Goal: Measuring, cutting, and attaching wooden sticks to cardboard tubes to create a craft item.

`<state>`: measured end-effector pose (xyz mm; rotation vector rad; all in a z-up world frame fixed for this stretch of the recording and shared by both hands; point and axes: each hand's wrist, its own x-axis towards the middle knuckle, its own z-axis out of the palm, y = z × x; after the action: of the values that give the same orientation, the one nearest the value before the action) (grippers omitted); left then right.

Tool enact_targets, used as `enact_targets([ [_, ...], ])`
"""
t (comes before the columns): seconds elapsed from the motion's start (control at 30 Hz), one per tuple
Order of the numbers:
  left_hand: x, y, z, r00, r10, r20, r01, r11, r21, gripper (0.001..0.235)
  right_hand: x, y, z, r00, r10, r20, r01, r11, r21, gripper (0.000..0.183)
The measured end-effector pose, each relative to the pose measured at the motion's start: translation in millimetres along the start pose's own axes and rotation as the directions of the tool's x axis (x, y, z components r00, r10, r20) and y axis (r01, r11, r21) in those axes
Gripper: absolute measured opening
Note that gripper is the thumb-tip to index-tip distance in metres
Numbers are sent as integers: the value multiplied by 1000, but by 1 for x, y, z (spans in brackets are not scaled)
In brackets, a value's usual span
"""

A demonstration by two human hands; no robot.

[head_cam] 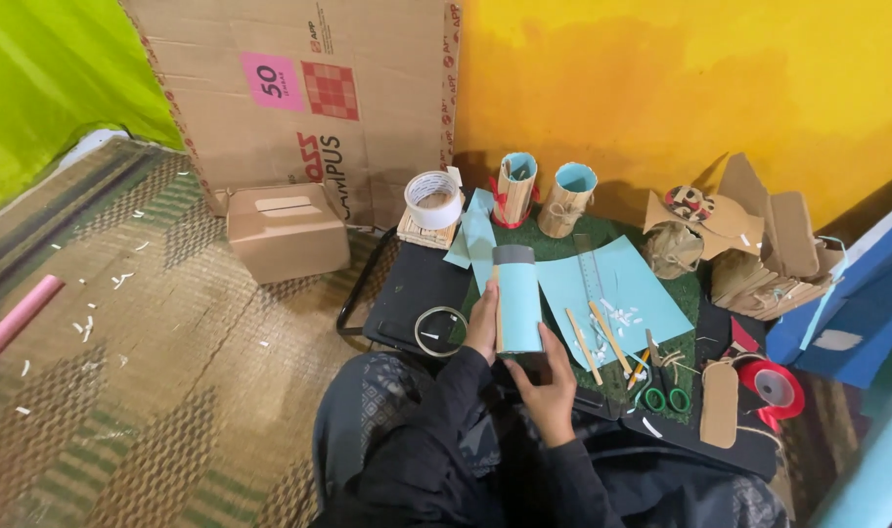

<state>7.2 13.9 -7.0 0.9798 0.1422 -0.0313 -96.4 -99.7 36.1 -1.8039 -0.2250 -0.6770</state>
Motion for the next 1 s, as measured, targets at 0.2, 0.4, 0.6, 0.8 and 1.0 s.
enact_targets([
  [0.2,-26,14,28,919,322,228,-394,731,557,53,-26,-6,-23,975,-45,-219,-15,963,-267,49],
  [0.4,-29,16,35,883,434,177,-424,581,695,52,-25,-9,-31,986,-98,-131,43,928,-371,49],
  [0.6,-36,23,34,807,493,324,-572,521,633,57,-21,-13,-37,991,-128,-48,95,898,-429,49],
  [0.8,-35,23,33,847,454,278,-525,625,578,58,-2,-23,-65,975,-207,-84,131,835,-534,49],
  [1.0,-32,19,29,860,449,242,-507,698,506,48,3,18,-86,996,-56,-74,-33,530,-847,18],
])
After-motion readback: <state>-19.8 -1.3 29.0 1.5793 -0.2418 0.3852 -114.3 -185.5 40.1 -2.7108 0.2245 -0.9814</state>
